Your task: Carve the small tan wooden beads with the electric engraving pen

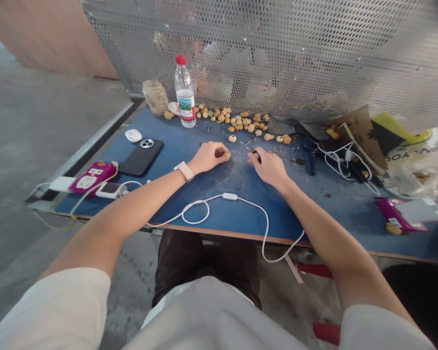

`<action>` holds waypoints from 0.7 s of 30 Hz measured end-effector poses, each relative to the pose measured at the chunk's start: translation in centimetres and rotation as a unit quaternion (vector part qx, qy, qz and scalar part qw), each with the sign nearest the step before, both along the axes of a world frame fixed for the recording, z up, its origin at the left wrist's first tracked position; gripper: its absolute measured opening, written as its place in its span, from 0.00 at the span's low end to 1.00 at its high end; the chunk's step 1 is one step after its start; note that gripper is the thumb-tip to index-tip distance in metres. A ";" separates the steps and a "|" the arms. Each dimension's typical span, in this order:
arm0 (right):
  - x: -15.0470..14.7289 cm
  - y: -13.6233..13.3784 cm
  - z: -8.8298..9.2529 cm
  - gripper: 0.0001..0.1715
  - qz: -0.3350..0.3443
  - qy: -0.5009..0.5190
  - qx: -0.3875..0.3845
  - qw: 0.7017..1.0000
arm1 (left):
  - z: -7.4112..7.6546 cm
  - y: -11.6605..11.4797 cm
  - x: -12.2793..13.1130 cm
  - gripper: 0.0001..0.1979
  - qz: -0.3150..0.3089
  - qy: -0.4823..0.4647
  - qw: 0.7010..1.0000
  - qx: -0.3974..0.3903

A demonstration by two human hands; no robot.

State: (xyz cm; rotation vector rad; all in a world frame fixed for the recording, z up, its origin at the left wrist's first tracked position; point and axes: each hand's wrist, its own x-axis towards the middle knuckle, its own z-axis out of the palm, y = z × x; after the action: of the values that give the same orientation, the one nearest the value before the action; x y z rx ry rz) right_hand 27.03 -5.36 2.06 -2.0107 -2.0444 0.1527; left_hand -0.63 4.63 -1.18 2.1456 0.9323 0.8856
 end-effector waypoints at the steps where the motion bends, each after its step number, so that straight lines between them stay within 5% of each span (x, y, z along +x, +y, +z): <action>1: -0.7 -0.3 0.1 0.27 -0.006 -0.016 -0.005 1.000 | 0.0 0.0 0.0 0.07 0.000 -0.007 1.000 -0.004; 21: -2.5 -0.8 -0.4 0.32 0.039 -0.080 -0.009 0.996 | 0.6 -0.7 0.6 0.09 0.011 0.003 1.000 0.005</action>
State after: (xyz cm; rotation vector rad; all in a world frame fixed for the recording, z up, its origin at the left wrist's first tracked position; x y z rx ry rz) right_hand 24.56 -6.16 1.64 -2.0143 -2.2273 0.0253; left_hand -0.02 3.94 -0.57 2.1510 0.9576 0.8969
